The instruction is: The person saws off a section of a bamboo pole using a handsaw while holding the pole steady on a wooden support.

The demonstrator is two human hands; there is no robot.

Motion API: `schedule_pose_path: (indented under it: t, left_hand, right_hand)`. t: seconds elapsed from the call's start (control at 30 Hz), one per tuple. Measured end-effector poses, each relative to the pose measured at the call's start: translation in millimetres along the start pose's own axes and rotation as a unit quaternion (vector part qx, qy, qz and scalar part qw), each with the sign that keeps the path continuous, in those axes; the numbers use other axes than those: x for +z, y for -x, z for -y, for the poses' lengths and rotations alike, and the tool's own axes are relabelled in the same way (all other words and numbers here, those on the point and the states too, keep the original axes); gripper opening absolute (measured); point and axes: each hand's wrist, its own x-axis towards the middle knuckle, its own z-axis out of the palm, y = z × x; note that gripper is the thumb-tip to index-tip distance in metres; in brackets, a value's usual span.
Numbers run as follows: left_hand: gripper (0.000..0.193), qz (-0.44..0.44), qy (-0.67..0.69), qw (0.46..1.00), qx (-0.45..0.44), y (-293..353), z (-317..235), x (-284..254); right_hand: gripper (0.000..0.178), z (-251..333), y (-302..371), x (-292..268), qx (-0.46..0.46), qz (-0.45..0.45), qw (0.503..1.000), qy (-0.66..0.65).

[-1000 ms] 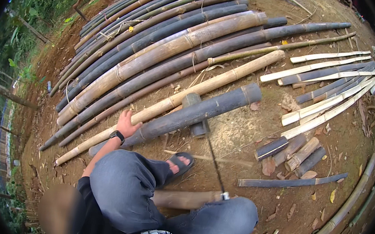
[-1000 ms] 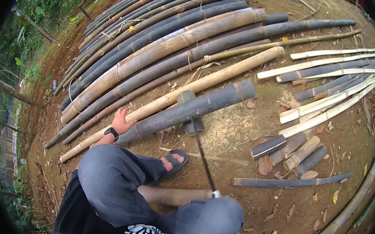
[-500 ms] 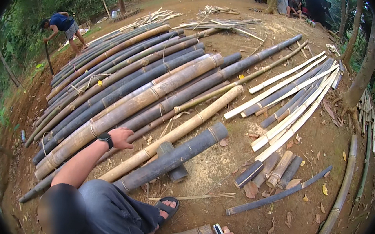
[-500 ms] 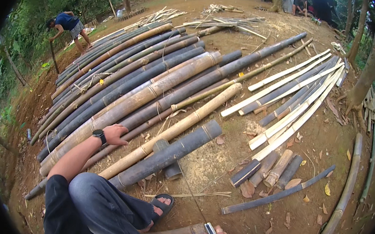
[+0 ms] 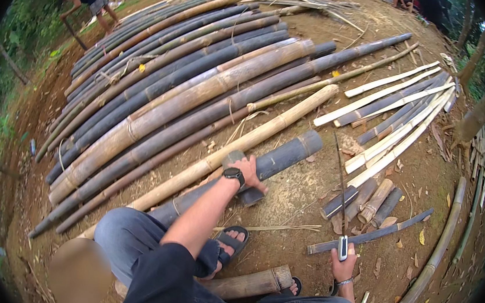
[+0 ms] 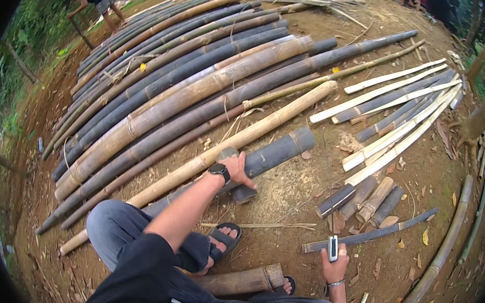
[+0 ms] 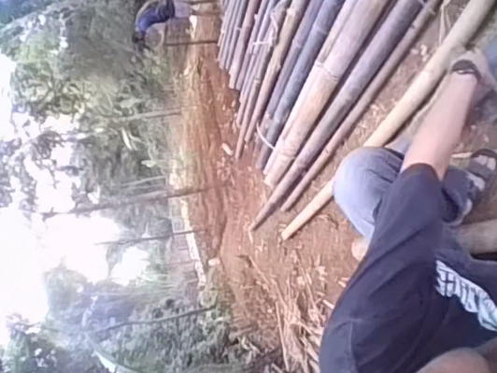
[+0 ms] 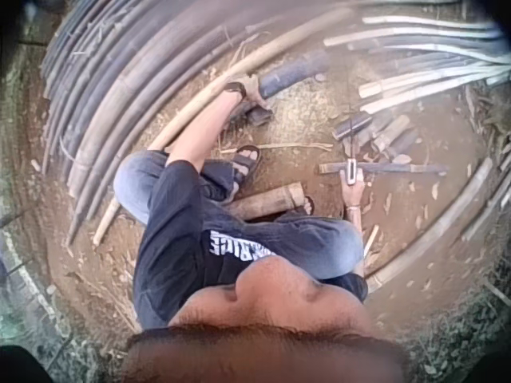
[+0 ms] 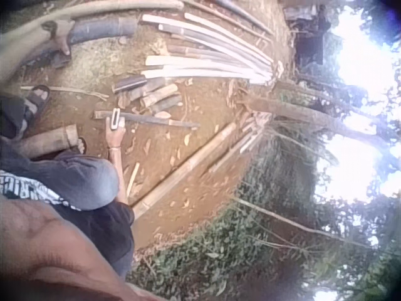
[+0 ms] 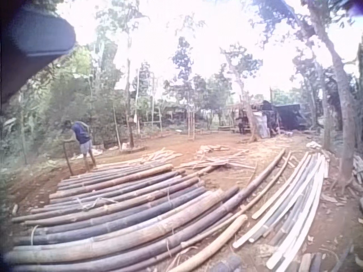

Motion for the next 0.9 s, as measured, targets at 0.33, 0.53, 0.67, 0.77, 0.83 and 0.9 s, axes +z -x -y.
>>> schedule_pose_path:
  t: [0.33, 0.53, 0.67, 0.77, 0.83, 0.9]
  left_hand:
    - [0.107, -0.289, 0.019, 0.954, -0.075, 67.6, 72.7, 80.5]
    - [0.096, -0.286, 0.030, 0.955, -0.077, 57.4, 77.6, 84.2]
    - [0.096, -0.313, 0.039, 0.945, -0.086, 66.1, 64.0, 82.7]
    - [0.094, -0.274, 0.021, 0.952, -0.135, 68.7, 58.5, 78.3]
    - [0.099, -0.195, -0.008, 0.962, -0.191, 68.6, 61.3, 75.6]
    - [0.093, -0.202, -0.040, 0.952, -0.224, 68.4, 88.1, 89.0]
  right_hand:
    - [0.028, 11.1, -45.4, 54.3, 0.037, 0.040, 0.995, -0.088]
    - [0.030, 19.6, -95.1, 55.5, -0.015, -0.014, 1.000, -0.011]
    - [0.033, 49.5, -174.5, 69.4, -0.035, 0.003, 0.999, -0.035]
    - [0.039, 42.4, -250.0, 91.1, -0.068, -0.005, 0.998, 0.015]
    - [0.042, 65.1, -281.2, 96.8, -0.047, -0.005, 0.997, 0.057]
    - [0.044, 75.0, -299.7, 119.9, -0.028, 0.000, 0.998, 0.062]
